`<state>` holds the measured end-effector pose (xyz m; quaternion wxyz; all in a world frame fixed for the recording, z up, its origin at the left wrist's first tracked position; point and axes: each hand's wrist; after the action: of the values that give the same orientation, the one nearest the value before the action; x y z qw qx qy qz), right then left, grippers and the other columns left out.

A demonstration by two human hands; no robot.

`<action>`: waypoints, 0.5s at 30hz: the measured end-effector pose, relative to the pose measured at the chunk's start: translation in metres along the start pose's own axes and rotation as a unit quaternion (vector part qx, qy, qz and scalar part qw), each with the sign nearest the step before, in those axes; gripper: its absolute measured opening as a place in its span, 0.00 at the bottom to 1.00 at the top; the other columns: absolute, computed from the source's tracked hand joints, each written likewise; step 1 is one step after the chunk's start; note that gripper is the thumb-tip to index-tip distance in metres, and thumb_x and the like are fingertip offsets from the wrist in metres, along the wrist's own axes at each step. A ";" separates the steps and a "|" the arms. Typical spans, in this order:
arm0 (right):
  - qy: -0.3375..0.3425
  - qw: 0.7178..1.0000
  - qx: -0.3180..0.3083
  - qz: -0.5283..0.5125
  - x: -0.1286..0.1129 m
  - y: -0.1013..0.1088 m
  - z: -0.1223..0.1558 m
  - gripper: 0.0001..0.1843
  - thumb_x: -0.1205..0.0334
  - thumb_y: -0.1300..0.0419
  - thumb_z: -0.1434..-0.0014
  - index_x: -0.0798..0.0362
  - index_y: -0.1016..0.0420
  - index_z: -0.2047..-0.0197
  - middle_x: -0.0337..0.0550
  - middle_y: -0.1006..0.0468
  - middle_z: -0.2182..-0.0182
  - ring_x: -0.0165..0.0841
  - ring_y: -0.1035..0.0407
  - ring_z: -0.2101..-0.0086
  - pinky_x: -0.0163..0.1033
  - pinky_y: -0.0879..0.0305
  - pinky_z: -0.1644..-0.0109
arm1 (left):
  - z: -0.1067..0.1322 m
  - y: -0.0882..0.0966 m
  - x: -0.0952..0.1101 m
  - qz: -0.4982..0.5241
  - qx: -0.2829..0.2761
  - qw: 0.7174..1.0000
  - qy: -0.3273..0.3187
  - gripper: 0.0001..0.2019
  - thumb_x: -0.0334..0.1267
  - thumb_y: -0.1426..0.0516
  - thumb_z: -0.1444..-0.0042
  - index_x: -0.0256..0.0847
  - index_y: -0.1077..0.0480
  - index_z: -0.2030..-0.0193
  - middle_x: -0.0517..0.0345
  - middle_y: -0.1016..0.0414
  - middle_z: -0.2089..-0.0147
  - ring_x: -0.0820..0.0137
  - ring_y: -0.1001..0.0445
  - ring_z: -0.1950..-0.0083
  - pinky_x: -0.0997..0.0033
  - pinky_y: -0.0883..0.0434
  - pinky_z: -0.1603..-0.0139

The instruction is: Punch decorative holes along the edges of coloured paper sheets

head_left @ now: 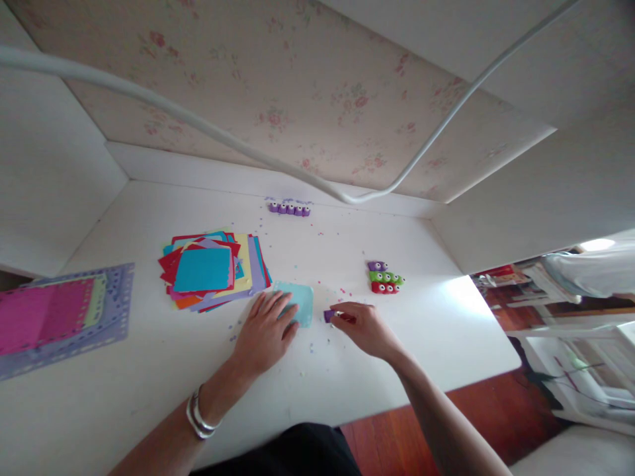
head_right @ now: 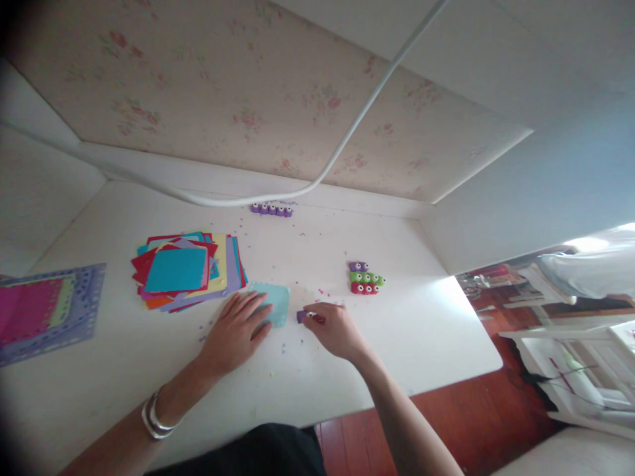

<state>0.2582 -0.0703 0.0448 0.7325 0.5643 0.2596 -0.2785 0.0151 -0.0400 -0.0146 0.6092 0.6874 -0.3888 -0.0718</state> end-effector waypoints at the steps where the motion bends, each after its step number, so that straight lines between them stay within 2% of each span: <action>1: -0.023 0.999 0.009 -0.040 0.006 0.012 -0.002 0.15 0.55 0.41 0.42 0.48 0.21 0.53 0.43 0.18 0.61 0.35 0.24 0.65 0.39 0.28 0.61 | 0.000 0.000 0.000 0.000 0.000 1.000 -0.001 0.15 0.42 0.49 0.37 0.46 0.29 0.46 0.52 0.32 0.39 0.57 0.38 0.36 0.47 0.47 0.32; 3: -0.050 0.992 0.060 -0.099 0.022 0.041 -0.007 0.18 0.54 0.40 0.43 0.48 0.22 0.51 0.43 0.18 0.60 0.37 0.24 0.62 0.42 0.28 0.59 | 0.000 -0.001 -0.001 0.002 0.004 1.000 -0.005 0.15 0.42 0.48 0.38 0.46 0.29 0.46 0.51 0.32 0.39 0.57 0.37 0.37 0.46 0.46 0.33; 5: -0.058 0.981 0.150 -0.112 0.041 0.074 -0.014 0.21 0.52 0.39 0.46 0.50 0.22 0.50 0.44 0.18 0.59 0.39 0.24 0.62 0.45 0.28 0.58 | 0.000 -0.002 -0.002 0.003 0.009 1.000 -0.011 0.15 0.41 0.47 0.39 0.45 0.29 0.46 0.50 0.32 0.39 0.57 0.36 0.37 0.45 0.46 0.33; 7: -0.072 0.976 0.190 -0.082 0.061 0.105 -0.022 0.24 0.50 0.39 0.46 0.55 0.23 0.49 0.48 0.18 0.61 0.40 0.24 0.63 0.46 0.28 0.59 | 0.000 -0.002 -0.002 0.001 0.008 1.000 -0.013 0.15 0.40 0.47 0.38 0.45 0.29 0.46 0.50 0.32 0.39 0.56 0.37 0.37 0.45 0.46 0.33; 9: -0.091 0.970 0.227 0.002 0.081 0.131 -0.031 0.24 0.50 0.39 0.47 0.54 0.21 0.51 0.49 0.17 0.64 0.41 0.24 0.64 0.45 0.29 0.61 | 0.000 -0.002 -0.001 -0.002 0.003 1.000 -0.010 0.15 0.41 0.48 0.38 0.45 0.30 0.46 0.51 0.32 0.38 0.57 0.37 0.37 0.45 0.47 0.33; 11: -0.108 0.958 0.234 0.124 0.099 0.147 -0.041 0.20 0.51 0.39 0.46 0.50 0.19 0.54 0.48 0.17 0.65 0.41 0.24 0.65 0.43 0.31 0.61 | 0.000 -0.001 0.000 -0.005 -0.002 1.000 -0.007 0.16 0.41 0.48 0.38 0.45 0.30 0.45 0.51 0.33 0.38 0.57 0.37 0.36 0.46 0.47 0.33; 13: -0.110 0.944 0.198 0.241 0.114 0.156 -0.052 0.17 0.53 0.41 0.44 0.47 0.19 0.55 0.45 0.17 0.65 0.40 0.24 0.63 0.41 0.32 0.60 | 0.000 0.000 0.000 -0.006 -0.004 1.000 -0.005 0.16 0.42 0.48 0.37 0.45 0.30 0.45 0.52 0.33 0.38 0.57 0.37 0.36 0.46 0.47 0.33; 15: -0.104 0.931 0.152 0.314 0.125 0.158 -0.062 0.16 0.56 0.43 0.43 0.46 0.19 0.55 0.43 0.17 0.64 0.39 0.24 0.62 0.39 0.33 0.58 | 0.000 0.000 0.001 -0.004 -0.004 1.000 -0.003 0.16 0.42 0.49 0.37 0.45 0.30 0.45 0.52 0.33 0.38 0.58 0.37 0.36 0.46 0.47 0.33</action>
<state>0.4533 0.0085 0.0514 0.7111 0.6893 -0.0542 -0.1276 0.0154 -0.0404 -0.0141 0.6103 0.6864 -0.3877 -0.0783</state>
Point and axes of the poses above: each hand's wrist, its own z-axis away from the middle knuckle, its own y-axis out of the back of the hand, x = y × z
